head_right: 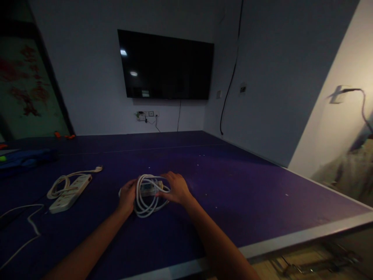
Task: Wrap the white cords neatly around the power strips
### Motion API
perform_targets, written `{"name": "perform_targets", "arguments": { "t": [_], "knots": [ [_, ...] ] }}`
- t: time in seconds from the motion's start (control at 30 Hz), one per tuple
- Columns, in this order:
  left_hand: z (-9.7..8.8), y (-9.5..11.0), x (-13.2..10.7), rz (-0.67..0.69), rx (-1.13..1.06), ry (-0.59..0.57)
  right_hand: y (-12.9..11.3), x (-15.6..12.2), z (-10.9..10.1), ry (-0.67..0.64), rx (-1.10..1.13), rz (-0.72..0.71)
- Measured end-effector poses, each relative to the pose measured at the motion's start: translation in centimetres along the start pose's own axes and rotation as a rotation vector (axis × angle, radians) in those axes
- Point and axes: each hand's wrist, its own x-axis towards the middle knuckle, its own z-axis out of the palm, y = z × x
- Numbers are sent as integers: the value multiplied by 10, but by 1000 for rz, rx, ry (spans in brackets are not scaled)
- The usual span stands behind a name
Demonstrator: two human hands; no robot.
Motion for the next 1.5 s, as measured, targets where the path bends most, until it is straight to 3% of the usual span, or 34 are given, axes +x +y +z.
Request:
{"name": "perform_targets", "arguments": {
  "t": [0.27, 0.57, 0.83, 1.0, 1.2, 1.3, 1.5],
  "knots": [
    [0, 1, 0, 32, 59, -14, -3, -1, -3, -3, 28, -45],
    [-3, -5, 4, 176, 147, -92, -11, 2, -3, 32, 33, -6],
    [-3, 14, -11, 606, 492, -168, -31, 1, 5, 55, -66, -23],
    [-4, 18, -11, 584, 547, -135, -41, -1, 12, 108, 5, 40],
    [-7, 16, -4, 523, 597, -169, -28, -3, 6, 187, 90, -16],
    [-6, 14, -4, 583, 618, -174, -24, -2, 4, 216, 72, 2],
    [-5, 13, -10, 758, 671, -285, -29, 3, 9, 105, 72, -133]
  ]
}}
